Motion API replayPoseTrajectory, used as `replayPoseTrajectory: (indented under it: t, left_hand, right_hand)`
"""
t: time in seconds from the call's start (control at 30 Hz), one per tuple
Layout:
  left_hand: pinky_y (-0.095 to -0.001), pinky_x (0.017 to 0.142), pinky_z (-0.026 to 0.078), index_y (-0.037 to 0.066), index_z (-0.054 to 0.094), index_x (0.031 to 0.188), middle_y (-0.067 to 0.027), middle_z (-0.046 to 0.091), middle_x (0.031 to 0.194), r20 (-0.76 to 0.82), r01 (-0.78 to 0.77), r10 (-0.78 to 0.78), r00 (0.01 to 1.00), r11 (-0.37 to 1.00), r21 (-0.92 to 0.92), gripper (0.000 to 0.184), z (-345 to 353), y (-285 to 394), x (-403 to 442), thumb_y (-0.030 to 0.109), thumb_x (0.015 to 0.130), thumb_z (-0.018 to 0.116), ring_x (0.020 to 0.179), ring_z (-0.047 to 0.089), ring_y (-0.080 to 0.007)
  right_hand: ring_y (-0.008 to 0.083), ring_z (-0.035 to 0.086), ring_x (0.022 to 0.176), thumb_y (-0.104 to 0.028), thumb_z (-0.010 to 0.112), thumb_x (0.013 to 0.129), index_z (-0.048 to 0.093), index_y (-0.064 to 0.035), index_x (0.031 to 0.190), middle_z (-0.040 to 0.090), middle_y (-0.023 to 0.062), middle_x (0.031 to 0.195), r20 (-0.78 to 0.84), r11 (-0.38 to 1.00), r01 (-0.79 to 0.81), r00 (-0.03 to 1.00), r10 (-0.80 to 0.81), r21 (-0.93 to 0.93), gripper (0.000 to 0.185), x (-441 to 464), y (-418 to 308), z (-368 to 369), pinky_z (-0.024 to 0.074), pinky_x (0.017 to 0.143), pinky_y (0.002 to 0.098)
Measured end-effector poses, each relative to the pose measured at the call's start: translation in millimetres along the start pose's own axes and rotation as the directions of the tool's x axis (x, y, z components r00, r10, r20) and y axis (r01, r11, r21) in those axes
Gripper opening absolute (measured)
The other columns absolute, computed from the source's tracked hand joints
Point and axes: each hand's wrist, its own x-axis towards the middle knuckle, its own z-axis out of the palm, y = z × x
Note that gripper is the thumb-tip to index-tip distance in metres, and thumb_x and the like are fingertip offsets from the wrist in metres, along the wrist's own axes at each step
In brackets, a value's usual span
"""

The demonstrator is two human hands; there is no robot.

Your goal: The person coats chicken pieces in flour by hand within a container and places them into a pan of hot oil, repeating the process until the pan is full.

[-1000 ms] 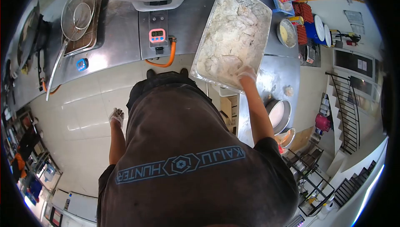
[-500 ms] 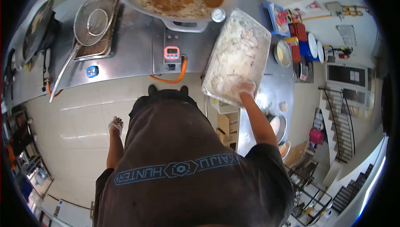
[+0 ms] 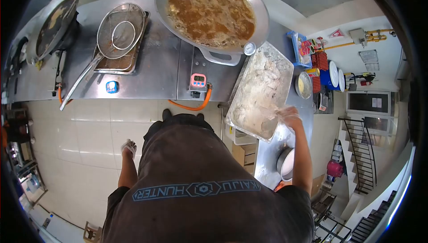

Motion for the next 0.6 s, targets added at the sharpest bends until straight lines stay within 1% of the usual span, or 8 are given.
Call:
replayPoseTrajectory:
  t: [0.03,0.1,0.2,0.3,0.4,0.5,0.57,0.6]
  left_hand:
    - [-0.0289,0.053,0.040,0.012,0.049,0.070,-0.0023,0.051,0.062,0.003,-0.001,0.001,1.000,1.000,-0.009,0.019,1,0,0,0.025,0.083,0.054,0.056,0.048,-0.0157]
    - [-0.0296,0.052,0.040,0.011,0.050,0.070,-0.0029,0.051,0.062,-0.031,-0.003,0.003,1.000,1.000,-0.022,0.020,8,4,-4,0.027,0.082,0.055,0.055,0.048,-0.0168]
    - [-0.0303,0.051,0.040,0.011,0.050,0.070,-0.0038,0.052,0.062,-0.066,-0.003,-0.001,0.998,0.999,-0.053,0.019,8,8,-2,0.026,0.081,0.056,0.054,0.049,-0.0177]
    - [-0.0289,0.051,0.039,0.012,0.049,0.070,-0.0032,0.051,0.061,-0.076,0.008,-0.009,0.997,1.000,-0.012,0.019,12,13,-4,0.026,0.082,0.053,0.053,0.048,-0.0165]
    - [-0.0279,0.050,0.037,0.013,0.047,0.070,-0.0019,0.048,0.059,-0.075,-0.013,0.009,0.997,0.998,-0.057,0.019,8,14,-1,0.026,0.083,0.052,0.052,0.045,-0.0157]
    - [-0.0273,0.049,0.037,0.013,0.047,0.070,-0.0012,0.047,0.059,-0.051,-0.063,0.058,0.997,0.993,-0.097,0.018,1,16,-4,0.025,0.083,0.051,0.051,0.043,-0.0149]
    - [-0.0272,0.049,0.036,0.014,0.046,0.070,-0.0014,0.047,0.059,-0.079,-0.064,0.055,0.995,0.991,-0.115,0.019,-3,19,-16,0.026,0.084,0.051,0.051,0.044,-0.0144]
    - [-0.0272,0.049,0.036,0.014,0.046,0.070,-0.0015,0.047,0.058,-0.094,-0.063,0.051,0.994,0.990,-0.125,0.020,-5,18,-21,0.027,0.084,0.051,0.052,0.044,-0.0142]
  right_hand:
    - [0.0251,0.058,0.065,-0.024,0.047,0.081,0.064,-0.0123,0.086,0.063,0.0095,0.077,-0.126,0.988,0.134,0.982,-0.142,-0.071,0.021,-4,3,-15,0.0472,0.063,0.0338]
    - [0.0193,0.056,0.055,-0.026,0.050,0.082,0.063,-0.0069,0.087,0.061,0.0081,0.071,-0.042,0.923,-0.121,0.988,0.146,0.365,0.024,-4,-10,-71,0.0465,0.054,0.0308]
    - [0.0113,0.052,0.047,-0.024,0.055,0.080,0.062,-0.0018,0.083,0.057,0.0051,0.063,0.015,0.493,-0.226,0.919,0.395,0.840,0.023,10,-48,-174,0.0425,0.042,0.0261]
    - [0.0088,0.050,0.046,-0.019,0.058,0.078,0.061,-0.0012,0.071,0.053,0.0029,0.057,-0.064,0.539,-0.261,0.857,0.511,0.801,0.019,55,-43,-222,0.0370,0.038,0.0232]
    - [0.0081,0.046,0.051,-0.023,0.060,0.078,0.058,-0.0024,0.074,0.055,0.0025,0.068,-0.071,0.502,-0.212,0.871,0.487,0.839,0.021,114,-80,-290,0.0342,0.042,0.0222]
    - [0.0077,0.044,0.046,-0.024,0.063,0.076,0.061,-0.0018,0.071,0.054,0.0009,0.060,-0.202,0.454,0.046,0.932,0.301,0.890,0.023,198,-56,-303,0.0325,0.039,0.0229]
    - [0.0078,0.044,0.047,-0.024,0.065,0.075,0.064,-0.0017,0.079,0.053,0.0001,0.060,-0.249,0.441,0.105,0.926,0.283,0.891,0.022,244,-80,-323,0.0322,0.040,0.0243]
    - [0.0078,0.044,0.049,-0.025,0.065,0.076,0.064,-0.0017,0.082,0.055,0.0000,0.063,-0.269,0.523,0.116,0.936,0.227,0.845,0.024,276,-75,-328,0.0335,0.042,0.0246]
